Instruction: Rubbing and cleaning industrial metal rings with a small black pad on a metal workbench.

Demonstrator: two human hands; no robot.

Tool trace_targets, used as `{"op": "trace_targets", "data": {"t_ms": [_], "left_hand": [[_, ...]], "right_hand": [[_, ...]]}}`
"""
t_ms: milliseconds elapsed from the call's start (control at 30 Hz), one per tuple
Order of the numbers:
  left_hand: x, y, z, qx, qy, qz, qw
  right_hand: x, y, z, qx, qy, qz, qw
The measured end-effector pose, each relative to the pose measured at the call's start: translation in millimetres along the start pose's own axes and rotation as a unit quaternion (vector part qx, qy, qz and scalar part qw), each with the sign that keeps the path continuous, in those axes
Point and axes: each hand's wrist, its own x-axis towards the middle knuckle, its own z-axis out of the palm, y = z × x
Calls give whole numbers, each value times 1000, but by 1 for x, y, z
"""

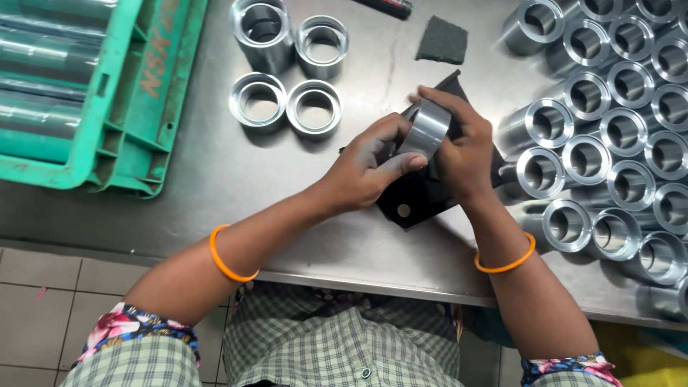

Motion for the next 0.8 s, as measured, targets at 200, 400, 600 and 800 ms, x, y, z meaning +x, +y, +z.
{"op": "trace_targets", "data": {"t_ms": [200, 400, 600, 800], "left_hand": [[1, 12, -1, 110, -3, 87, 990], [-3, 15, 1, 157, 30, 167, 973], [-2, 19, -1, 138, 11, 97, 986], [-1, 16, -1, 146, 2, 105, 984]], "right_hand": [[4, -17, -8, -64, -51, 20, 996], [-1, -3, -6, 90, -66, 101, 989], [1, -23, 0, -47, -7, 51, 998], [-1, -18, 0, 49, -63, 75, 994]]}}
